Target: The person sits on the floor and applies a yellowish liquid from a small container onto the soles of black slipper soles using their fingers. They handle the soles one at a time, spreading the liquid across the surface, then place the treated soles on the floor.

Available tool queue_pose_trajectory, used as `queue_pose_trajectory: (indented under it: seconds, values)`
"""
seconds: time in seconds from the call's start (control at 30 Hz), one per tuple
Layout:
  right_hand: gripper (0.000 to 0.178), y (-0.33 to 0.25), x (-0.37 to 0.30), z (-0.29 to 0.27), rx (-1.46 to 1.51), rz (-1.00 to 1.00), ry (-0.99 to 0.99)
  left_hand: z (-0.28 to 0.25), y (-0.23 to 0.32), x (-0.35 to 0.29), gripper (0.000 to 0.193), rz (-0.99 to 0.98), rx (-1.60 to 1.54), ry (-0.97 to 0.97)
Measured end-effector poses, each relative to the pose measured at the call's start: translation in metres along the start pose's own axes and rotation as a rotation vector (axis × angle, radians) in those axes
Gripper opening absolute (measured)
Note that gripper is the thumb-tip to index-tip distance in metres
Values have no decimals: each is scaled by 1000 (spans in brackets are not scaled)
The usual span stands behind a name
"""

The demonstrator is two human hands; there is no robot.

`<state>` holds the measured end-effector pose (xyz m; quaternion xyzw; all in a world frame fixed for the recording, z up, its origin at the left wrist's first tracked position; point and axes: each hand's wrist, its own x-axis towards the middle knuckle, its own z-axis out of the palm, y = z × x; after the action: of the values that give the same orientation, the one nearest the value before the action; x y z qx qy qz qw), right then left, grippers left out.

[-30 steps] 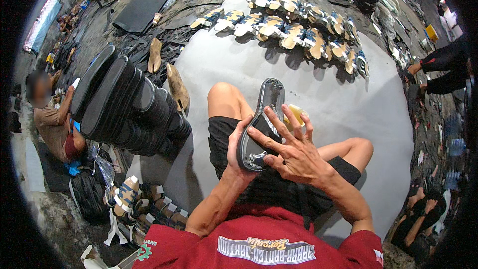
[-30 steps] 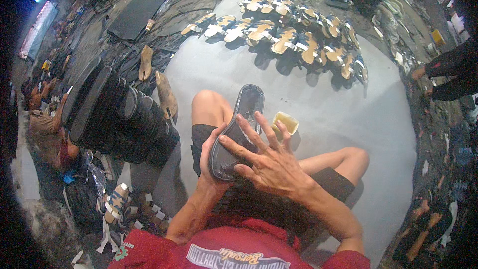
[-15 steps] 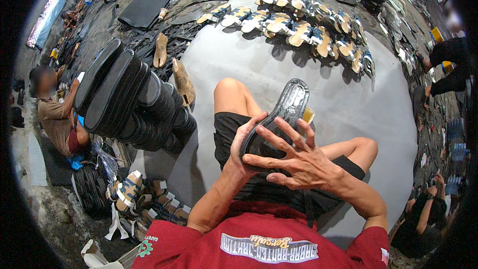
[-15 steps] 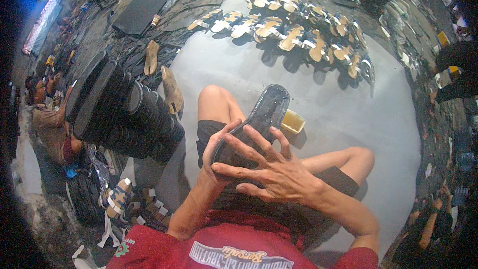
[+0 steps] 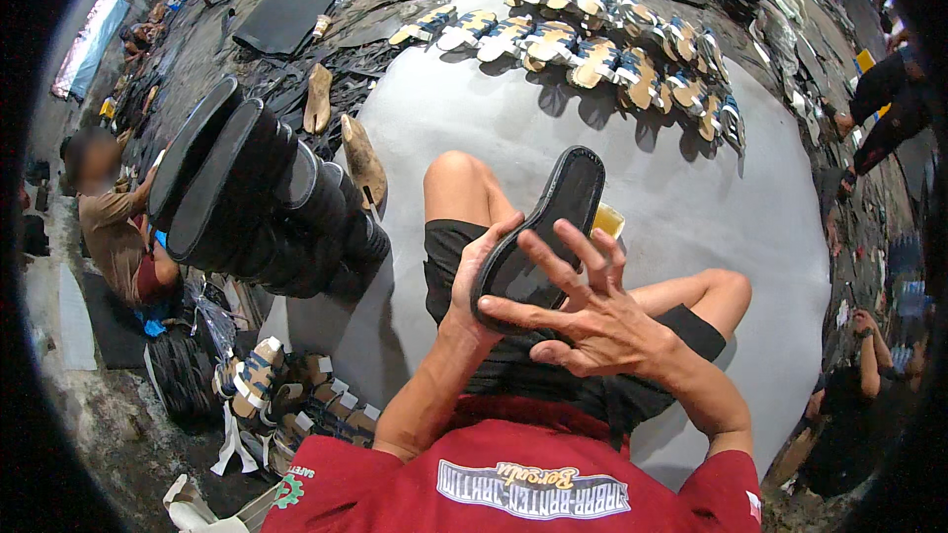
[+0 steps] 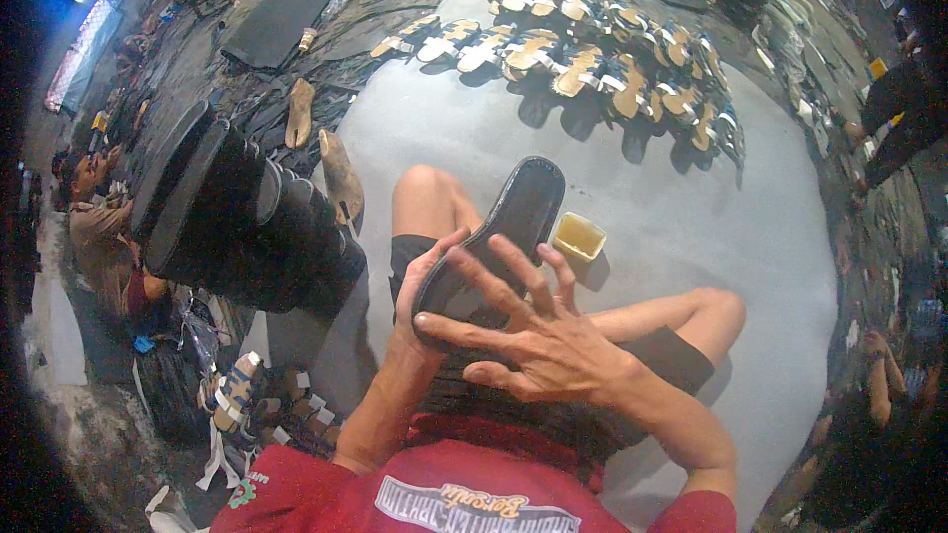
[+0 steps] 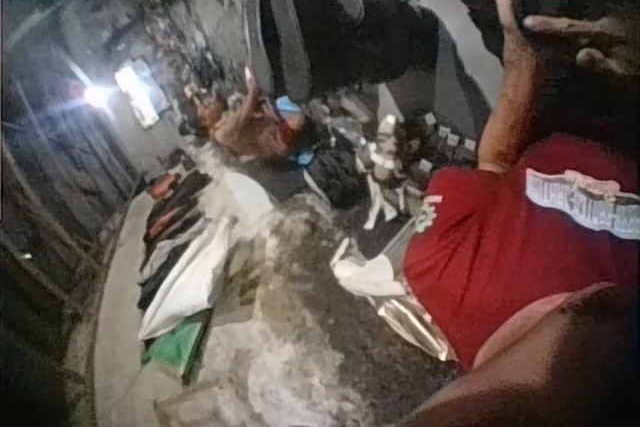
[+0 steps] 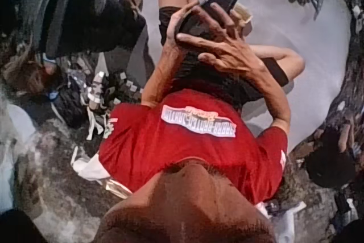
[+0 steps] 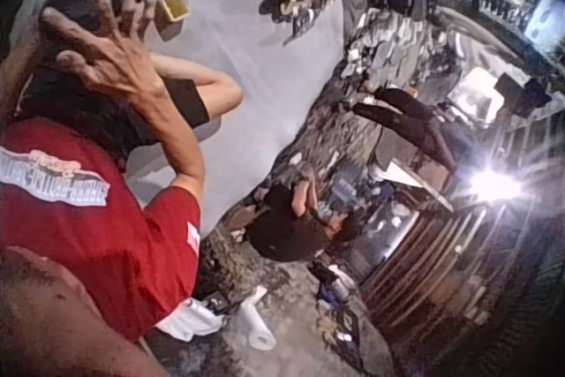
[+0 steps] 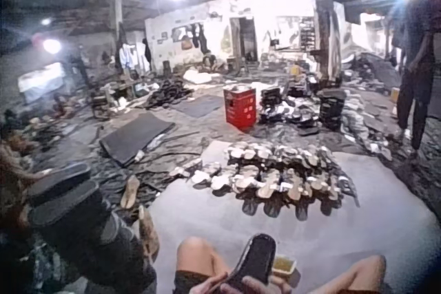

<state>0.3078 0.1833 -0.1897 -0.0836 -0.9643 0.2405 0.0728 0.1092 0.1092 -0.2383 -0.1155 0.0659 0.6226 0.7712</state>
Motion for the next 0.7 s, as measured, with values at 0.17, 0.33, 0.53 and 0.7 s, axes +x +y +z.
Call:
queue_pose_trajectory:
  seconds: [0.17, 0.33, 0.53, 0.7]
  values:
    - [48, 0, -6, 0, 53, -29, -26, -9, 2, 6, 46, 22, -42, -30]
    - [49, 8, -6, -6, 260, 10, 112, 9, -3, 1, 43, 116, 83, -116]
    - [50, 5, -11, 2, -24, 3, 16, 9, 3, -1, 45, 156, 49, -124]
    - [49, 5, -6, 13, -58, 190, 230, -26, 8, 11, 51, 169, 13, -80]
